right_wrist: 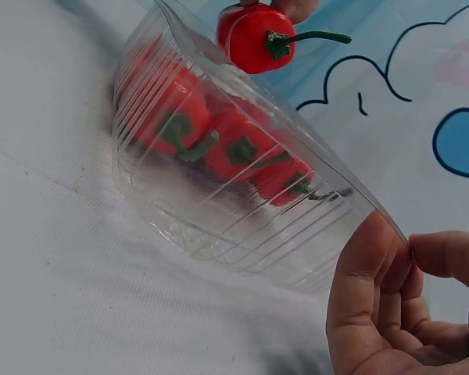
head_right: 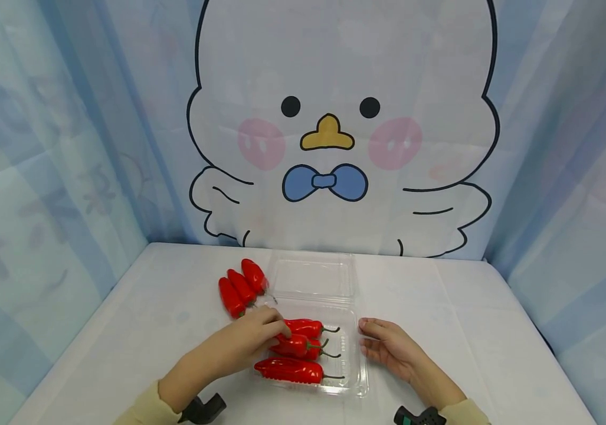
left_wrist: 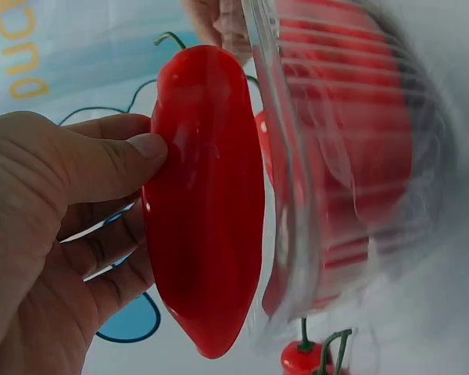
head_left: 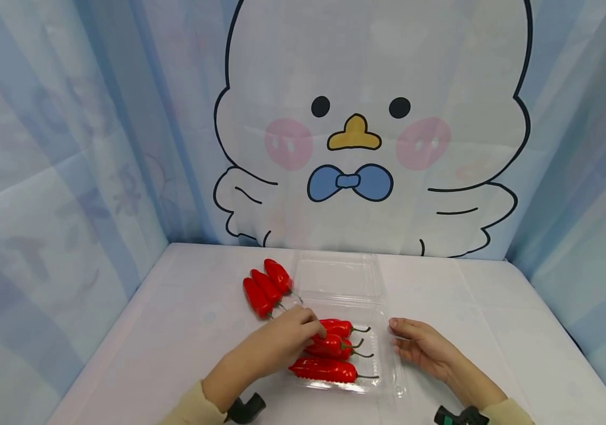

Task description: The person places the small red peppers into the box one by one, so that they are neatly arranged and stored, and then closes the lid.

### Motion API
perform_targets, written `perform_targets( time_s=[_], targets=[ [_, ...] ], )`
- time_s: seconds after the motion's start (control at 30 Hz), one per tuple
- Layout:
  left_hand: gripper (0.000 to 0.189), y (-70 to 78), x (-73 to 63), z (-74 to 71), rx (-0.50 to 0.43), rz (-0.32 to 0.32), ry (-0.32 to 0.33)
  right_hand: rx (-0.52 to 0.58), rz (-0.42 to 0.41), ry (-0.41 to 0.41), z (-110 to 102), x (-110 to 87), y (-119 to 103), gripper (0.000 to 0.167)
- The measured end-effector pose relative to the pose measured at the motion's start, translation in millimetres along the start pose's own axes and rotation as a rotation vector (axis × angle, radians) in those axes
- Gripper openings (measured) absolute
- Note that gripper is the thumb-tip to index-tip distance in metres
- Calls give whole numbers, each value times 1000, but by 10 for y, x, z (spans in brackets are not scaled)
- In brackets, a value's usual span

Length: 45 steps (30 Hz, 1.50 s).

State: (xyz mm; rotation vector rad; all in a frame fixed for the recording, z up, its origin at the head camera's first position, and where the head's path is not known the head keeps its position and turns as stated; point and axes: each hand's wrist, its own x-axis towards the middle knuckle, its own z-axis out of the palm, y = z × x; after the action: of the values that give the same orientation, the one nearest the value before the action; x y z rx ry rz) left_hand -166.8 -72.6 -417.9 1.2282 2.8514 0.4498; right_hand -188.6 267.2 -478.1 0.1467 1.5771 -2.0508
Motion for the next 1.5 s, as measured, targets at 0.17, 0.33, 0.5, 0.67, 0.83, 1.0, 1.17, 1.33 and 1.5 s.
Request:
perform_targets(
  time_s=[0.17, 0.33, 0.5, 0.67, 0.83, 1.0, 1.17, 1.33, 1.5],
  targets=[
    [27, 78, 13, 14, -32, 2, -29, 2, -15, -23, -1, -1, 11, 13],
    [31, 129, -9, 49, -45, 2, -48, 0, -11, -28, -5, -3, 7, 13],
    [29, 163, -43, 105, -83, 36, -52, 5, -8, -28, 1, -3, -4, 13],
    [26, 163, -73, 163, -151, 58, -43, 12, -8, -30, 16, -1, -9, 13],
    [25, 122, -96, 212, -192, 60, -2, 18, -4, -37, 22, 2, -17, 14],
    [23, 83, -95, 233, -217, 77, 6, 14, -1, -35, 22, 11, -15, 15],
    [21, 58, -100, 233, -213, 83, 22, 17, 3, -18, 25, 15, -5, 14],
    [19, 32, -117, 216, -205, 86, 43, 26, 1, -19, 23, 7, -6, 14],
    [21, -7, -134, 149, -202, 27, 25, 20, 5, -10, 21, 0, -11, 13]
  ],
)
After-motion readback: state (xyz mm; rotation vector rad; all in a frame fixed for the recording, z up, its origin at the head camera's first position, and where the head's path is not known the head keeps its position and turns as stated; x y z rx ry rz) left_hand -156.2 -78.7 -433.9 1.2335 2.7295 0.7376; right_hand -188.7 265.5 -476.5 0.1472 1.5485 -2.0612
